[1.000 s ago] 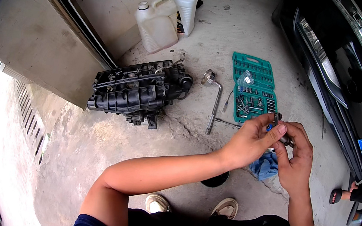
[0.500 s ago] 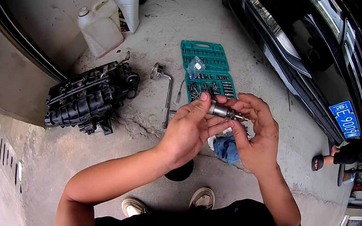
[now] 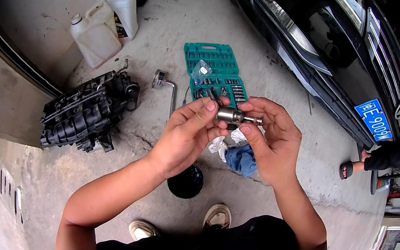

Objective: The person handles an intake manifold, removes a component from a plastic bag, and works on the fuel rail and injectors by hand.

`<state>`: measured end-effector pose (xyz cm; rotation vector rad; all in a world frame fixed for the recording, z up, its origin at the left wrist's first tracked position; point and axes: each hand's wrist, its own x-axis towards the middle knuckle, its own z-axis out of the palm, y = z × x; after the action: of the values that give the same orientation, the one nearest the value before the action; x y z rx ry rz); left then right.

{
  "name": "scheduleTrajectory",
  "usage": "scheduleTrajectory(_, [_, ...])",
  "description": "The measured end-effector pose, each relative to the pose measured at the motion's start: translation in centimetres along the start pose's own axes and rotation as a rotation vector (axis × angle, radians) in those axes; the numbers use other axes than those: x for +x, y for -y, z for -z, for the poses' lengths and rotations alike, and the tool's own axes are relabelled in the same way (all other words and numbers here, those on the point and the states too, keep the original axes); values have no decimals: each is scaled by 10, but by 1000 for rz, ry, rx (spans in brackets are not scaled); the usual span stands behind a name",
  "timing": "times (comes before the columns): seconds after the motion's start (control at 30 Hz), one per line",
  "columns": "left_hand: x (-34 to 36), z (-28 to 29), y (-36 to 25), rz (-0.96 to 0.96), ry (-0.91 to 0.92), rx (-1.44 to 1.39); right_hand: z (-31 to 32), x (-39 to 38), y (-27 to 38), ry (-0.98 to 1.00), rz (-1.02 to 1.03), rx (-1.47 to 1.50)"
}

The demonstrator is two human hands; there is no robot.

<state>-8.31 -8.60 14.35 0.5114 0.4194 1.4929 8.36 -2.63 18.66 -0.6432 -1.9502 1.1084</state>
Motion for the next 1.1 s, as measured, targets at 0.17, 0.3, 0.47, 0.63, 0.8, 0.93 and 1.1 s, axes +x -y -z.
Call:
scheduleTrajectory(0.17, [11, 14, -7, -19, -27, 63, -2, 9, -9, -44, -53, 88])
scheduleTrajectory(0.3, [25, 28, -5, -4, 2, 163, -1, 32, -24, 133, -30, -97])
scheduleTrajectory(0.47, [39, 65, -1, 32, -311, 333, 3, 57, -76, 222, -281, -29])
scheduleTrajectory(0.63, [33, 150, 11, 110, -644, 398, 24, 50, -218, 619, -551, -403])
scheduleTrajectory(0.8, [24, 194, 28, 266, -803, 401, 28, 39, -324, 768, -655, -482])
scheduleTrajectory(0.93, [32, 215, 38, 302, -794, 406, 20, 60, -355, 773, -521, -645])
scheduleTrajectory(1.1, [47, 235, 50, 333, -788, 414, 10, 87, -370, 926, -565, -765])
